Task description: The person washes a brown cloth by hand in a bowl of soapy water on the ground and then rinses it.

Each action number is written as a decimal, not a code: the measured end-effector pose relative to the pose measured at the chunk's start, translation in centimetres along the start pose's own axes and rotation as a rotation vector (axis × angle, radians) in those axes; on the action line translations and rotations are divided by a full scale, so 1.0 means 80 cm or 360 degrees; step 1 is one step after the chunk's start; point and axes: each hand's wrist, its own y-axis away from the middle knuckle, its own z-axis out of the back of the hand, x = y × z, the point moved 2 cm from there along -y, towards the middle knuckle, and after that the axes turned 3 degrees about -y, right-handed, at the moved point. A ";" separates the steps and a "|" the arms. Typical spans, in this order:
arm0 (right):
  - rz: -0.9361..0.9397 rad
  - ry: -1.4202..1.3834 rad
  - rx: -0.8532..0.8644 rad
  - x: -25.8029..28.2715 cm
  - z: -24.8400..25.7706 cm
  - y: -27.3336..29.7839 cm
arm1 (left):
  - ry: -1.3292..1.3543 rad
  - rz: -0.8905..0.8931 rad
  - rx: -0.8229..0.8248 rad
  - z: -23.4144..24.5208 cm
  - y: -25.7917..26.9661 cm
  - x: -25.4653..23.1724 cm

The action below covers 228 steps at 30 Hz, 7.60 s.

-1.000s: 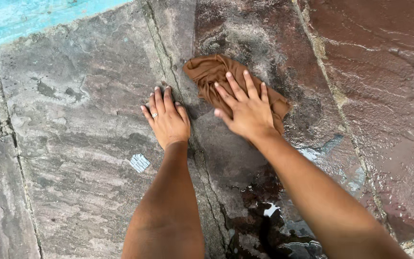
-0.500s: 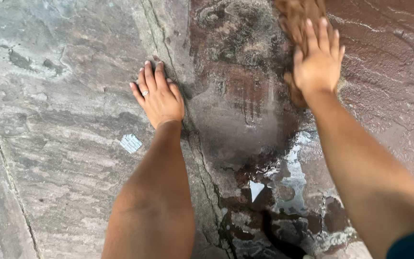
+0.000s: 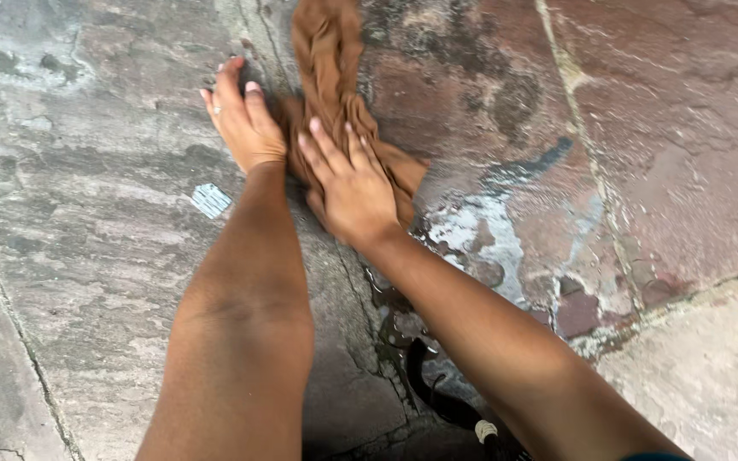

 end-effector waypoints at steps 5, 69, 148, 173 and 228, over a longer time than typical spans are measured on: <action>-0.0172 0.0360 0.0116 -0.088 0.012 0.117 | -0.0060 -0.0368 0.0379 0.029 -0.001 0.002; 0.0154 0.0022 0.0558 -0.021 -0.005 0.263 | 0.1080 0.0745 0.0812 0.123 0.171 -0.094; -0.2085 0.0510 -0.0556 -0.698 -0.067 0.773 | -0.1111 -0.0793 0.2593 -0.140 0.538 -0.425; -0.2465 -0.0855 -0.1329 -0.344 -0.086 0.530 | -0.0889 -0.0986 0.2515 -0.119 0.522 -0.409; -0.1046 -0.4322 -0.2156 -0.083 0.975 0.947 | 0.1489 0.0909 0.2564 0.445 0.407 -1.385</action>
